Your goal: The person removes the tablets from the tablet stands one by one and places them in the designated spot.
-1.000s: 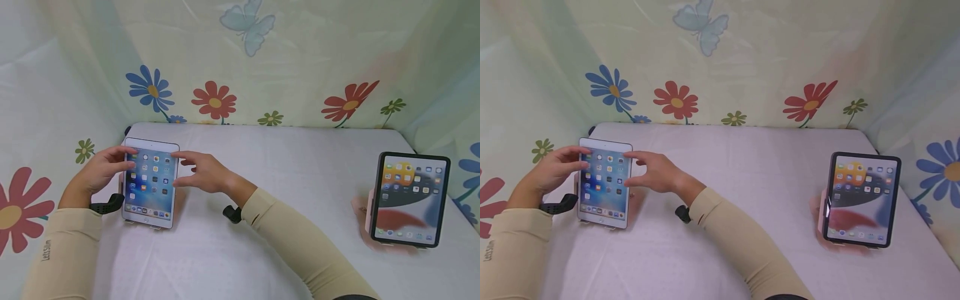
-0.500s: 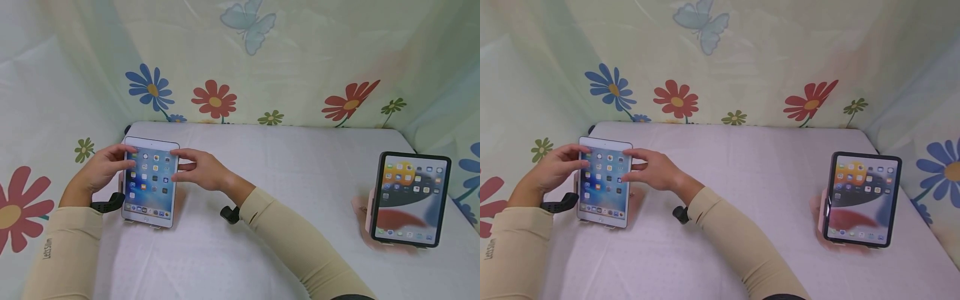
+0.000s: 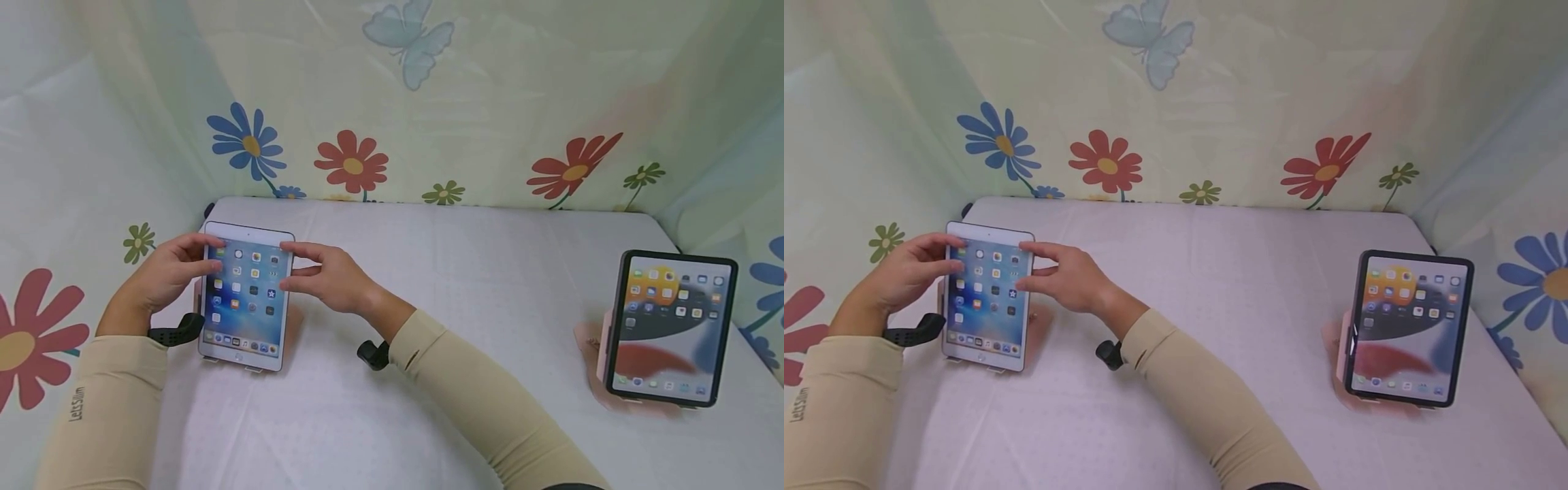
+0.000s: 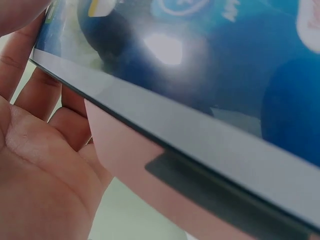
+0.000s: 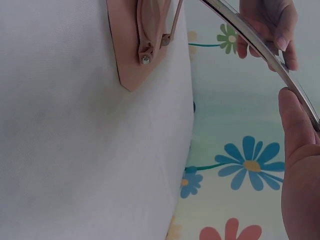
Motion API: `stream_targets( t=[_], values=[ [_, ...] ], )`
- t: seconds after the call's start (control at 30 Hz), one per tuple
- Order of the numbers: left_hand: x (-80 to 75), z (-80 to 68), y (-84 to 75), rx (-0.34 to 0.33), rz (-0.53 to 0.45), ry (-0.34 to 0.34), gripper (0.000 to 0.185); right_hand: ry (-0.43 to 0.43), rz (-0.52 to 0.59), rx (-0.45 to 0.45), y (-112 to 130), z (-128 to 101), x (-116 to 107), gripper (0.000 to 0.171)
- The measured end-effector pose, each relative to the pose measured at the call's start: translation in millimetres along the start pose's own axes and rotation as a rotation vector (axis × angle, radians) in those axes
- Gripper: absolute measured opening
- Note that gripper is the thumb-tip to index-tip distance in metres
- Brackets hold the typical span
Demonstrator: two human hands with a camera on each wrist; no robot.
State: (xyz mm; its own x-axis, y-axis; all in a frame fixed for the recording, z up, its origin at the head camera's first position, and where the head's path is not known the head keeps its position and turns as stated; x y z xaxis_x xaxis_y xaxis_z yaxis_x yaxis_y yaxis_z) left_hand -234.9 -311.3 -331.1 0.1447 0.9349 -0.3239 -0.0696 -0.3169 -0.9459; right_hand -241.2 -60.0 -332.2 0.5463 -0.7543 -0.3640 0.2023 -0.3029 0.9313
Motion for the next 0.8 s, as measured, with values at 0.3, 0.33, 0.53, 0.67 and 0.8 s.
stream_targets(
  t=[0.3, 0.33, 0.53, 0.67, 0.8],
  values=[
    [2.4, -0.2, -9.2, 0.006, 0.032, -0.016, 0.021, -0.048, 0.016, -0.033, 5, -4, -9, 0.059],
    [3.2, -0.6, -10.9, 0.005, 0.035, -0.019, 0.021, -0.059, 0.015, -0.036, 5, -4, -10, 0.059],
    [11.2, -2.0, -22.6, 0.06, 0.009, -0.009, 0.025, -0.121, 0.053, -0.053, 5, -6, -15, 0.062],
    [14.1, -2.8, -26.4, 0.085, 0.013, 0.002, 0.026, -0.145, 0.047, -0.062, 5, -8, -18, 0.063],
    [16.3, -3.4, -28.7, 0.099, 0.025, -0.002, 0.026, -0.159, 0.036, -0.073, 5, -9, -22, 0.063]
  ],
)
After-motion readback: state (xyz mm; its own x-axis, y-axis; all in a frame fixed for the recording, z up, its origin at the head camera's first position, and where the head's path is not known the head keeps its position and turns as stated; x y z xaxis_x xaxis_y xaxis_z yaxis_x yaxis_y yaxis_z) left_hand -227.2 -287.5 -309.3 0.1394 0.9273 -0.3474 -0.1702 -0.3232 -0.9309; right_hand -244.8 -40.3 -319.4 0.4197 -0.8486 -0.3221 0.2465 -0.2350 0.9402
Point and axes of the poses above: each hand's wrist, its own z-axis towards the middle knuckle, its own x-axis out of the palm, y = z × x, the point moved 6 cm from there along z, towards the middle knuckle, and after that the axes turned 7 degrees about -z, right-handed, at the moved point
